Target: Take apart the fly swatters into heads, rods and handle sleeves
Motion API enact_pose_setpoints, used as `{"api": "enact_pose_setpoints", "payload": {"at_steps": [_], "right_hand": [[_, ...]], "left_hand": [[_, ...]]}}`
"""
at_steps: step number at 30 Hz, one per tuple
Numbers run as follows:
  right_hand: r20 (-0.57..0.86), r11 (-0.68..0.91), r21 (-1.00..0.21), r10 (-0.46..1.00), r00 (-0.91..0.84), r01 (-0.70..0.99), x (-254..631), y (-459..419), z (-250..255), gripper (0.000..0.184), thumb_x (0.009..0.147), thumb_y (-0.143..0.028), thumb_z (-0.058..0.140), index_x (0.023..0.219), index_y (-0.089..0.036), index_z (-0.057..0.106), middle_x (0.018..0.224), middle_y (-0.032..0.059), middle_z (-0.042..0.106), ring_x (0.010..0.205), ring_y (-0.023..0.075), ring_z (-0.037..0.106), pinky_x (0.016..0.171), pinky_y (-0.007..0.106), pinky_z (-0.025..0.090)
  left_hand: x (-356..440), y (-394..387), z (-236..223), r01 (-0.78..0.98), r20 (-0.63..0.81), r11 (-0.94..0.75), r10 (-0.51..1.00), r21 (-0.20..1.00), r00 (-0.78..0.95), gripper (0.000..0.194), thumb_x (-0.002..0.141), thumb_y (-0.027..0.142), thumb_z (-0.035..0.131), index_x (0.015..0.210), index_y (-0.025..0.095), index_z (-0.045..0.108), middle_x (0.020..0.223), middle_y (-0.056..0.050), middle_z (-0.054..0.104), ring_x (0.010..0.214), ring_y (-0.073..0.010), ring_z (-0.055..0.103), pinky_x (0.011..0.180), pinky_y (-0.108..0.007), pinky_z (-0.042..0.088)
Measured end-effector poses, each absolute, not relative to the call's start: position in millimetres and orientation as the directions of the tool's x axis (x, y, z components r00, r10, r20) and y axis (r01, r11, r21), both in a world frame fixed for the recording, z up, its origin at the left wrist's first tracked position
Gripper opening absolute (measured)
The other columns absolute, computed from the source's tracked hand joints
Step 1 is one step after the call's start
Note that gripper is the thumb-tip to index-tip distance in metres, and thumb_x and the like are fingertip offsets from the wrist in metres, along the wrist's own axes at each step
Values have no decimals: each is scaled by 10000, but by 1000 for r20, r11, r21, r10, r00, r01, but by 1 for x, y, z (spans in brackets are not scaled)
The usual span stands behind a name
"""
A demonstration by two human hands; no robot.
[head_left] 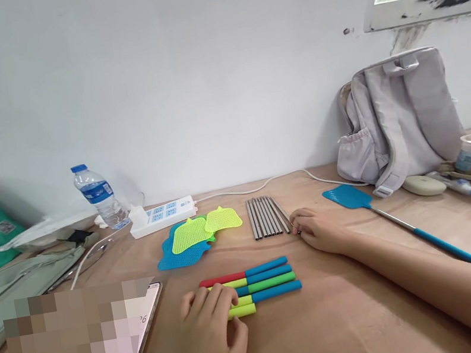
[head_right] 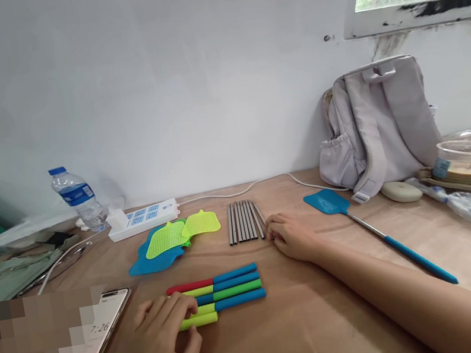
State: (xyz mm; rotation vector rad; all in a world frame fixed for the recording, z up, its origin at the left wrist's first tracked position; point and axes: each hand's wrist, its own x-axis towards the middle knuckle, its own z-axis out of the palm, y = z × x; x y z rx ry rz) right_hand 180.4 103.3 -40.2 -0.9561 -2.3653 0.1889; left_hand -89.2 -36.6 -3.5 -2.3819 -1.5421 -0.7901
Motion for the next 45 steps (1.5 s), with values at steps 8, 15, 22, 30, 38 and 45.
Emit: {"api": "enact_pose_setpoints", "payload": {"at_steps": [8, 15, 22, 30, 38, 45], "right_hand": [[386, 792, -310, 611, -691, 527, 192, 97, -32, 271, 663, -4, 408, 804, -201, 529, 862, 56, 603, 841, 183, 544, 768, 345, 434], [373, 731, -412, 680, -631, 544, 194, 78, -31, 299, 655, -42, 459, 909, -198, 489, 856, 45, 591, 842, 177, 549, 772, 331, 435], [331, 747, -422, 654, -680, 514, 204, 56, -29, 247, 684, -57, 452, 864, -203, 537, 862, 63, 582, 807, 166, 546, 717, 283, 456], [316, 768, -244, 640, -700, 592, 224, 51, -26, 309, 749, -66, 436, 979, -221, 573, 1031, 87, 568, 959, 201, 518, 862, 378, 402], [178, 848, -232, 519, -836, 477, 213, 42, -12, 251, 756, -83, 407, 894, -206, 577, 853, 69, 609, 815, 176, 536, 762, 316, 423], [189, 954, -159, 283, -941, 255, 179, 5, -18, 217, 762, -119, 427, 904, -179, 579, 764, 56, 615, 709, 167, 530, 636, 294, 400]], "left_hand": [[-85, -39, -15, 866, 459, -455, 827, 209, 324, 185, 679, 90, 421, 731, 220, 542, 730, 13, 583, 669, -167, 503, 665, -313, 321], [-84, -39, -14, 869, 468, -458, 819, 186, 332, 190, 691, 92, 423, 750, 222, 549, 733, 12, 595, 669, -171, 512, 658, -311, 332], [-81, -40, -12, 875, 448, -443, 834, 197, 321, 174, 695, 98, 415, 709, 223, 534, 684, 14, 582, 639, -171, 508, 625, -297, 335], [-80, -45, -14, 888, 393, -446, 840, 107, 375, 140, 643, 96, 410, 640, 214, 486, 657, -2, 529, 604, -178, 466, 570, -293, 311], [-80, -53, -19, 917, 268, -375, 905, 138, 330, 184, 590, 72, 411, 686, 221, 461, 696, -1, 540, 620, -172, 508, 521, -257, 332], [-72, -55, -16, 797, 193, -595, 798, 104, 571, 81, 658, 127, 487, 645, 205, 469, 673, 17, 551, 612, -146, 488, 536, -243, 320]]}}
